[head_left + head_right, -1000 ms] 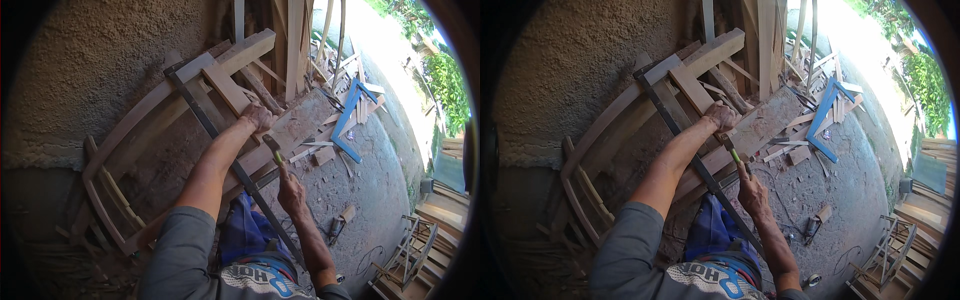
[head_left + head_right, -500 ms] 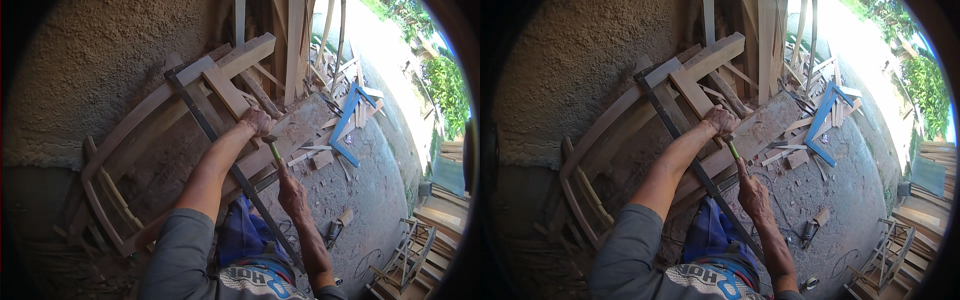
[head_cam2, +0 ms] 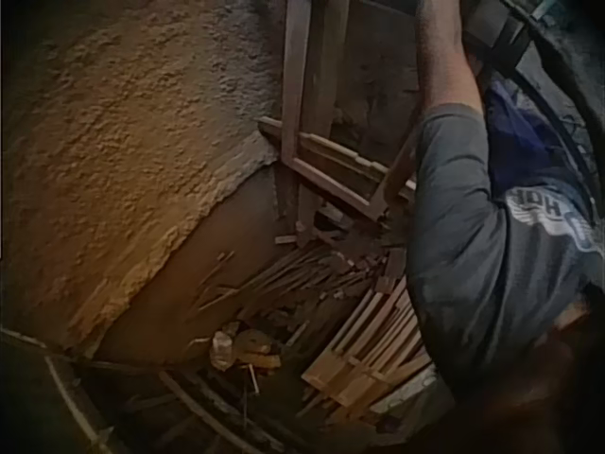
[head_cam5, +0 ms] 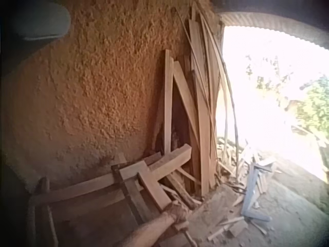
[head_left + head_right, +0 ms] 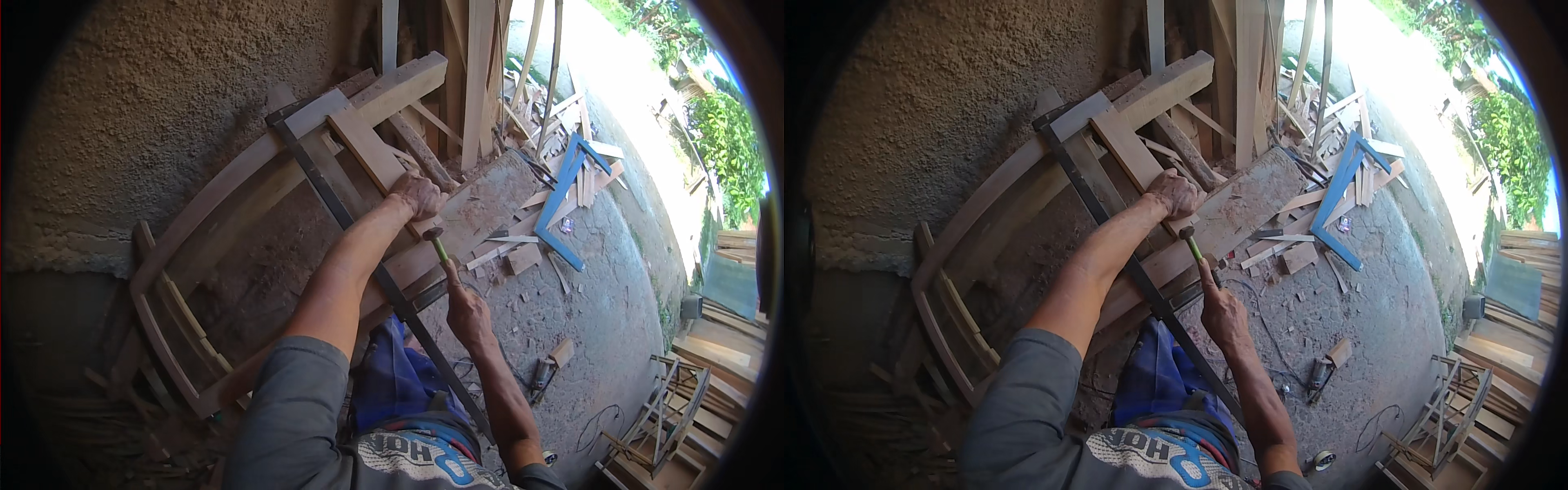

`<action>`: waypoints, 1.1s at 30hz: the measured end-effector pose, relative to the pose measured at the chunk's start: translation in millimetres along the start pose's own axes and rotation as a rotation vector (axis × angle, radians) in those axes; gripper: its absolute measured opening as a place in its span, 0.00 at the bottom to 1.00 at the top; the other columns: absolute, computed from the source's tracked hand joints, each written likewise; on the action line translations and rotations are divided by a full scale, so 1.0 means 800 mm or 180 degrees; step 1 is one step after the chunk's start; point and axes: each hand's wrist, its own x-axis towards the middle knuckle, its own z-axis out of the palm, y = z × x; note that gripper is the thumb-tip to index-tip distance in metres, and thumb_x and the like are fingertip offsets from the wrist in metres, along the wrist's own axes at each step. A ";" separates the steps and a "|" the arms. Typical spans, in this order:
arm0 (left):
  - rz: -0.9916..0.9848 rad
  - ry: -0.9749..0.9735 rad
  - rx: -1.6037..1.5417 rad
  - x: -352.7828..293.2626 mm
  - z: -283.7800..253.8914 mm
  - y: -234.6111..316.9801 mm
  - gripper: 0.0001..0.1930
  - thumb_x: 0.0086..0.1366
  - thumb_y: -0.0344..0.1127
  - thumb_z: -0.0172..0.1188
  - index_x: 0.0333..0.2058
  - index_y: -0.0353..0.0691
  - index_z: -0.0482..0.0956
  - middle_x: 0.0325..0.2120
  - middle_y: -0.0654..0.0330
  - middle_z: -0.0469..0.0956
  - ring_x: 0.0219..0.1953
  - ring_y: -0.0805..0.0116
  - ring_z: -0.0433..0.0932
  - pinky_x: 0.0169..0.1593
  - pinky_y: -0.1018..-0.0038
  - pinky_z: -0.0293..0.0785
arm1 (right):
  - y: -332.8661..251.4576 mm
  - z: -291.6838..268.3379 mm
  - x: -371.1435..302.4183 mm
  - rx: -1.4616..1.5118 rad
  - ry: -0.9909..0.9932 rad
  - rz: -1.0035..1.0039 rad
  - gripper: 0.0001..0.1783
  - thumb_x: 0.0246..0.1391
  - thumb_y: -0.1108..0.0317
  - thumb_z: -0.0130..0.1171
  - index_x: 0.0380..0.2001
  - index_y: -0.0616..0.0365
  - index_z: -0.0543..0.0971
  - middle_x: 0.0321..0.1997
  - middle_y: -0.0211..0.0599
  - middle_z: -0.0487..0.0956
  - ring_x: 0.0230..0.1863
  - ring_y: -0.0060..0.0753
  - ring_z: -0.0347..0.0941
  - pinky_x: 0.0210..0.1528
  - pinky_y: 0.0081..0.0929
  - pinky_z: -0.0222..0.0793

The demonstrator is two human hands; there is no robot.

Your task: The person assembles a wooden frame by hand, using a hammer to drive nails into the joints. They repeatedly adjust the frame's position and hammer different sections to secure the pieces. The person then lifts the completed frame and places it against a wall.

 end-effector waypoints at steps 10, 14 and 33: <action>0.0272 0.0297 0.0238 0.005 0.016 -0.005 0.13 0.69 0.43 0.44 0.38 0.53 0.80 0.31 0.60 0.87 0.37 0.59 0.87 0.45 0.56 0.72 | 0.007 0.005 -0.004 -0.0078 0.0143 -0.0070 0.42 0.60 0.79 0.49 0.76 0.40 0.56 0.26 0.54 0.77 0.28 0.58 0.79 0.31 0.52 0.73; 0.0225 0.0145 0.0362 -0.001 0.004 -0.006 0.13 0.68 0.43 0.44 0.38 0.53 0.80 0.31 0.61 0.87 0.37 0.59 0.87 0.46 0.57 0.72 | -0.005 -0.003 -0.012 0.0209 0.0912 -0.0501 0.42 0.60 0.78 0.49 0.76 0.38 0.56 0.27 0.55 0.78 0.28 0.58 0.79 0.30 0.53 0.73; 0.0180 0.0092 0.0190 0.004 0.009 -0.003 0.19 0.70 0.45 0.42 0.36 0.53 0.85 0.36 0.60 0.87 0.41 0.57 0.87 0.50 0.54 0.72 | 0.000 0.010 -0.016 -0.0132 0.0461 -0.0234 0.43 0.59 0.79 0.50 0.76 0.39 0.55 0.27 0.55 0.77 0.27 0.57 0.78 0.32 0.53 0.72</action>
